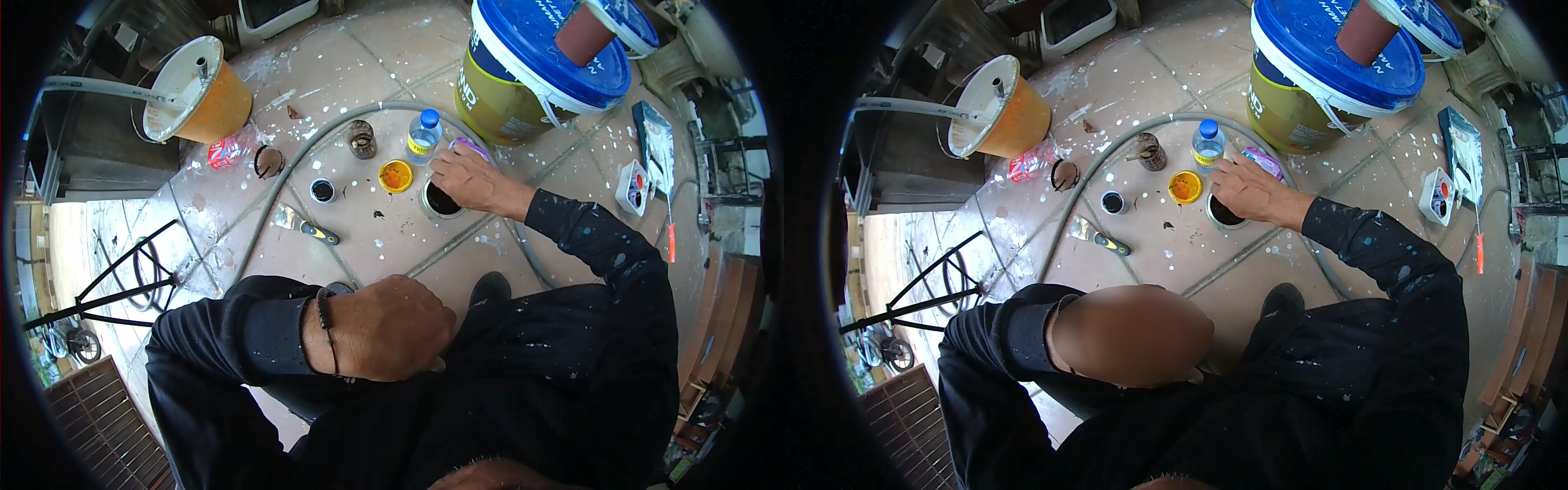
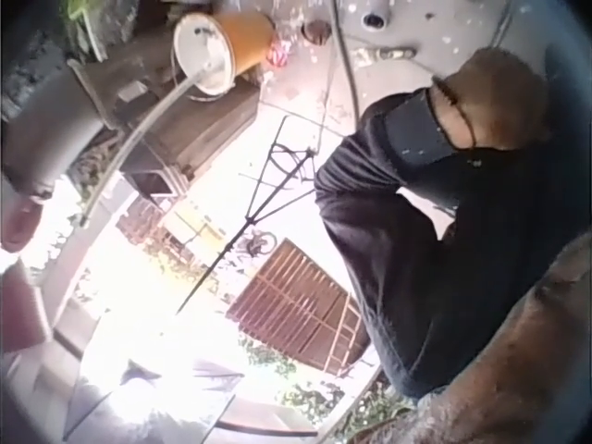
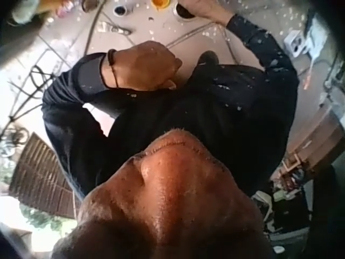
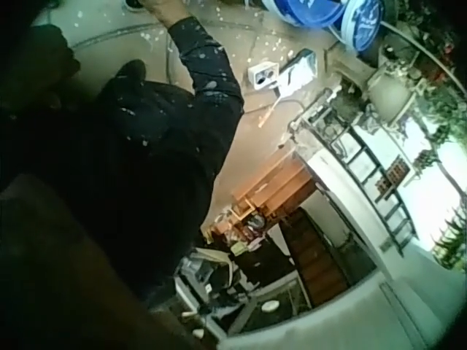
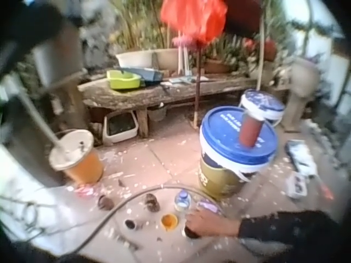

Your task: The person is mixing paint using a brush in a small container on the floor.

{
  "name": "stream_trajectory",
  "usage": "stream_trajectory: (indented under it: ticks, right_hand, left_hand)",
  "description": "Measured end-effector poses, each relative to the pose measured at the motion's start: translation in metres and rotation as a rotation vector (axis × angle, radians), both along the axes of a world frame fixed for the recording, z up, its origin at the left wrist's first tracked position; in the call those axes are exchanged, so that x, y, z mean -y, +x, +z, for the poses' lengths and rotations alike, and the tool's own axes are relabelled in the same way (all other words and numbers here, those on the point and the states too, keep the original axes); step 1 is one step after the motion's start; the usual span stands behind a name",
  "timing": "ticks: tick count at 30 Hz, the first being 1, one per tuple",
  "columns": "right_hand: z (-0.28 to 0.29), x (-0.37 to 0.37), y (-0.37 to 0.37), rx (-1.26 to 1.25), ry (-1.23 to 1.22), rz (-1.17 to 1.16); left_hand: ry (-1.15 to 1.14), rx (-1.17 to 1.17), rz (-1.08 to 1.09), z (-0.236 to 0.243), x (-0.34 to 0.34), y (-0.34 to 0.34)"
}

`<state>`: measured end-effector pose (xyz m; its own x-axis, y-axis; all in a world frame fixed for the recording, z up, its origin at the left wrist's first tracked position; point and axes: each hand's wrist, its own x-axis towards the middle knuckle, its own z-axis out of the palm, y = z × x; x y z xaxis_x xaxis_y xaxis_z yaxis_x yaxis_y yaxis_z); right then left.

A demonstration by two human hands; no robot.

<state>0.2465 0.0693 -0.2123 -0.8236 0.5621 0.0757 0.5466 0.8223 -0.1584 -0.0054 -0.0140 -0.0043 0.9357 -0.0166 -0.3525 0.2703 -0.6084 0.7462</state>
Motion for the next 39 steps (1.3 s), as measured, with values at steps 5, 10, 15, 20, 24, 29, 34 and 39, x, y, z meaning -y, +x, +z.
stream_trajectory:
  ticks: [5, 10, 15, 20, 24, 29, 34, 39]
  right_hand:
    - [0.011, 0.007, -0.006, 0.426, -0.248, -0.029]
    - [0.012, 0.000, -0.007, 0.188, 0.065, 0.062]
    - [0.004, 0.010, -0.002, 0.298, -0.096, 0.123]
    - [0.009, -0.001, -0.007, 0.092, 0.101, 0.102]
    - [0.006, 0.007, 0.000, 0.418, 0.004, 0.163]
    - [-0.005, 0.007, -0.009, 0.160, -0.074, 0.096]
    - [0.001, -0.003, 0.000, 0.260, 0.118, 0.188]
    - [-0.001, 0.010, 0.008, 0.269, -0.025, 0.165]
  left_hand:
    - [-0.010, -0.019, 0.032, 0.002, 0.001, -0.001]
    - [0.013, -0.023, 0.055, 0.002, 0.002, 0.001]
    - [-0.008, -0.031, 0.063, 0.002, 0.000, 0.000]
    - [0.012, -0.017, 0.057, 0.001, 0.001, 0.000]
    - [0.020, -0.030, 0.062, 0.001, 0.000, -0.002]
    - [0.010, -0.006, 0.062, 0.002, 0.002, 0.001]
    - [0.016, 0.002, 0.056, -0.001, 0.001, 0.000]
    - [-0.004, -0.024, -0.003, 0.001, 0.001, -0.001]
